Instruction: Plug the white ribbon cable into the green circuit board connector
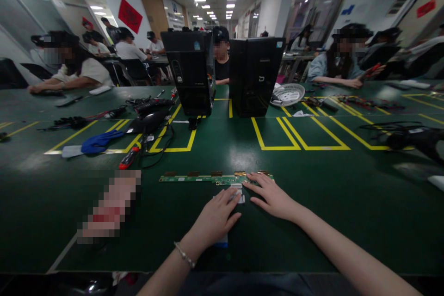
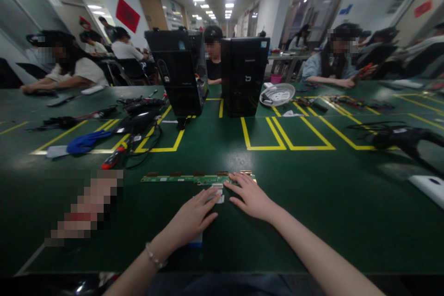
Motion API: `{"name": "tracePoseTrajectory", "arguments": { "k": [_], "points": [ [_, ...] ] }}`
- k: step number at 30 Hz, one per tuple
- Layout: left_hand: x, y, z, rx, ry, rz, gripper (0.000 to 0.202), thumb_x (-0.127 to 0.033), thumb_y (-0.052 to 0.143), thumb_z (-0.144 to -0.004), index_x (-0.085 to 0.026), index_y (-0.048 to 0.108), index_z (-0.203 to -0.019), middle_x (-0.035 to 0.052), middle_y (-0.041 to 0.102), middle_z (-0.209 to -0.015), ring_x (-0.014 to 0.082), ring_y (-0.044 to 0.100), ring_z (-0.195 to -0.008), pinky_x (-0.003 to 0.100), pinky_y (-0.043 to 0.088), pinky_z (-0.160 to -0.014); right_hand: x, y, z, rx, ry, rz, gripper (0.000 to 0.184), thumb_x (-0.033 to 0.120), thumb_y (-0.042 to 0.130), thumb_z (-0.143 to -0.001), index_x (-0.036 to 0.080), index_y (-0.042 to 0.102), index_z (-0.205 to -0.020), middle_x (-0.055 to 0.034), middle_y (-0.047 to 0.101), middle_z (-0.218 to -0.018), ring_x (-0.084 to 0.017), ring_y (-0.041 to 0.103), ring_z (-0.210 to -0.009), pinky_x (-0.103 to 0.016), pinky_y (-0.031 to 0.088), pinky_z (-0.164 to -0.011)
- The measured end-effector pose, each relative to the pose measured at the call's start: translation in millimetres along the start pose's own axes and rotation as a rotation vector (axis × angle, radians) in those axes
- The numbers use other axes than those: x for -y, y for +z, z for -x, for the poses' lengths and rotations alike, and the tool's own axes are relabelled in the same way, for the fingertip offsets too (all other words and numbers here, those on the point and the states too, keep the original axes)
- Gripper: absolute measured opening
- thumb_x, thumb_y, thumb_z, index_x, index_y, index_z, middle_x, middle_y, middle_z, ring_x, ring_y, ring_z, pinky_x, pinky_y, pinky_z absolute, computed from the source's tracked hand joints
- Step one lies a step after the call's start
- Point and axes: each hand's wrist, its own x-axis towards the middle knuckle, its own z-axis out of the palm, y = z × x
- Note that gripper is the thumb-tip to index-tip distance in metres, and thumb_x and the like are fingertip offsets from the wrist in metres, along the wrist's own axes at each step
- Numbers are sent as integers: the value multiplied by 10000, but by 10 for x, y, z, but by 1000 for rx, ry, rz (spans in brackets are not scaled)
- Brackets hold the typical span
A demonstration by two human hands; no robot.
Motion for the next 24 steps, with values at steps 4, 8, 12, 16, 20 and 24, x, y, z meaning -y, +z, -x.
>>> {"name": "tracePoseTrajectory", "arguments": {
  "k": [4,8,12,16,20,24],
  "points": [
    [-7,0,3,6,-22,5,519,-392,500,-959,-236,397,-1442,99,421,-1497,284,410,-1354,487,397,-1065,1,3,-2,-16,1,-16,489,441,447,-959,293,449,-1425,-81,376,-1495,-258,297,-1398,-526,272,-1134],
    [-63,-24,-6,26,-48,9,512,-399,492,-959,-229,408,-1435,106,414,-1501,298,421,-1346,502,400,-1057,15,-12,0,-15,5,-18,487,443,439,-961,300,447,-1426,-76,375,-1496,-260,299,-1396,-528,273,-1131],
    [-141,-47,-23,31,-76,7,516,-393,483,-961,-174,424,-1425,133,408,-1500,302,405,-1355,487,397,-1061,28,-30,-1,-5,6,-10,490,448,427,-964,296,442,-1430,-76,370,-1500,-264,298,-1396,-532,274,-1130],
    [-191,-60,-37,29,-105,3,520,-385,499,-954,-163,434,-1420,142,414,-1495,300,411,-1352,475,386,-1075,28,-30,1,6,9,0,496,454,413,-969,288,435,-1435,-76,361,-1505,-262,290,-1400,-531,275,-1129],
    [-189,-72,-42,39,-112,9,519,-382,504,-953,-163,438,-1419,139,420,-1491,309,422,-1343,483,394,-1069,27,-19,6,-2,14,-3,498,458,413,-968,300,423,-1440,-67,351,-1511,-260,277,-1406,-530,268,-1133],
    [-171,-59,-60,-4,-85,5,466,-352,495,-961,-176,463,-1391,125,485,-1442,286,448,-1324,478,393,-1073,39,-8,7,-4,27,10,499,446,421,-966,303,415,-1443,-65,354,-1509,-257,281,-1404,-523,272,-1132]
  ]
}}
